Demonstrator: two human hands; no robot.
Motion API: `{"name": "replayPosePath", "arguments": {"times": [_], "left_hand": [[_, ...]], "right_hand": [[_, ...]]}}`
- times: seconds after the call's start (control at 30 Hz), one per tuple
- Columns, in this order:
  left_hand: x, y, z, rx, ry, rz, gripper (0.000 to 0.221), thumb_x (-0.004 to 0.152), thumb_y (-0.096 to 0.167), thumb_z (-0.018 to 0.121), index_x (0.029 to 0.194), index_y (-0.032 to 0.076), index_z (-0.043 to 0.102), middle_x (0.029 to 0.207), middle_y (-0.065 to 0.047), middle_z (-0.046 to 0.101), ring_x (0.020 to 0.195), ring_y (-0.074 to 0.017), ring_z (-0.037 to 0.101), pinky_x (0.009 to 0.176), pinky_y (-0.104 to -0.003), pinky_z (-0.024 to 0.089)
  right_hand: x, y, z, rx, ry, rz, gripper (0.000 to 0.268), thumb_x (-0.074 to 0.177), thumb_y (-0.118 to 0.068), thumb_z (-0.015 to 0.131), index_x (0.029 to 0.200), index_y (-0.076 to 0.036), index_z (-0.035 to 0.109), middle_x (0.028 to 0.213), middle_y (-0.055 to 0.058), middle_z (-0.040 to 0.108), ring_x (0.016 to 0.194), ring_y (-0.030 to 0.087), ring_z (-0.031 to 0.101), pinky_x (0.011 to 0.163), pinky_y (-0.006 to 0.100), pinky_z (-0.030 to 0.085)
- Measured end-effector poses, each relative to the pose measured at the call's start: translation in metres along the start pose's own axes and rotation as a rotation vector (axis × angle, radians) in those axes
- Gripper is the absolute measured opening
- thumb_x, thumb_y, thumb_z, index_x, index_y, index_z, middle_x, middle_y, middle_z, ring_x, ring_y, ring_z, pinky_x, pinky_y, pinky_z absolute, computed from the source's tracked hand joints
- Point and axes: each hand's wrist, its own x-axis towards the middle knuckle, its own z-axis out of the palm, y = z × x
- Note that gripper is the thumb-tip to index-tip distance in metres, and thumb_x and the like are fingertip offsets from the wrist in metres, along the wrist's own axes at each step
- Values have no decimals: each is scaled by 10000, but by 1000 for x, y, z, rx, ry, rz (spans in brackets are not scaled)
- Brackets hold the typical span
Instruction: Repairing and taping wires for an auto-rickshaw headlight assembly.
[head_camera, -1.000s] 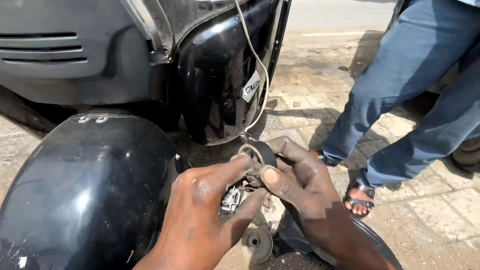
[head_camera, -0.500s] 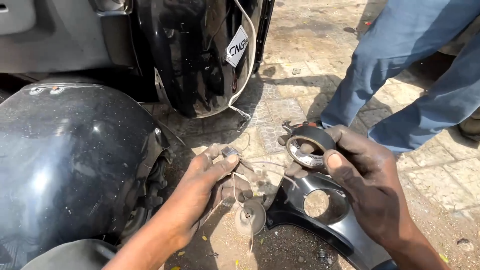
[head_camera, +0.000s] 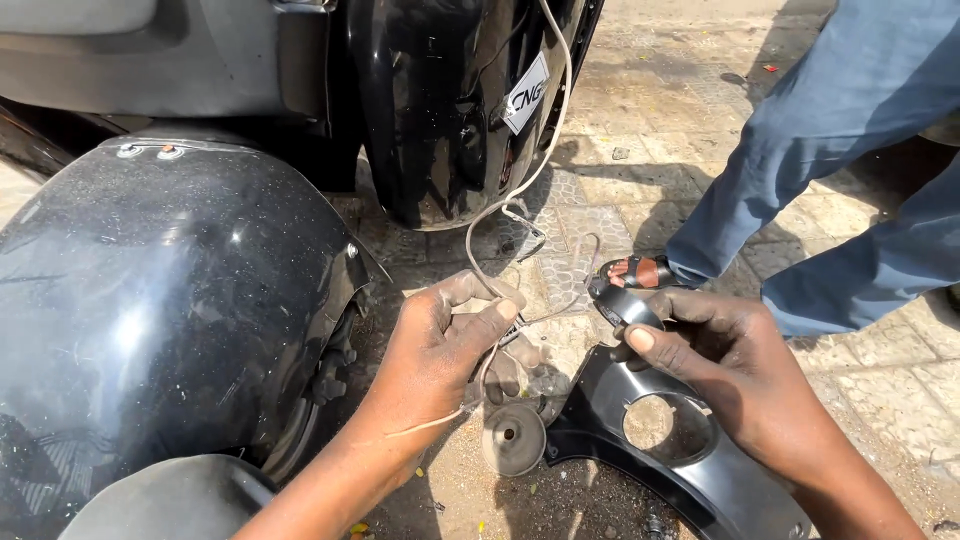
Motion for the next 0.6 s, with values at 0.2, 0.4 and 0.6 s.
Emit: {"name": "replayPosePath", "arguments": {"times": [0.2,0.4,0.6], "left_hand": [[-1,0,-4,228,17,142,312,914,261,689,1096,8,676,775,-127,762,683,-164,720,610,-304,563],[7,-20,-16,557,190,423,444,934,307,739,1151,-47,581,771,-93,720,699,-116,701,644,-300,556],[-15,13,3,362,33,249,294,861,192,729,1073,47,586,763,-72,743,679,-141,759,586,-292,577]], "right_hand": [[-14,7,2,-319,-146,134,210,885,-114,825,1067,-24,772,742,134,635,627,138,451,523,326,384],[-22,3,19,-147,-257,142,250,828,-79,828,1047,38,802,980,74,743,638,91,628,482,255,504],[-22,22,18,-86,-72,110,338,829,-113,802,1127,38,752,941,171,740,613,145,618,429,288,526]]}}
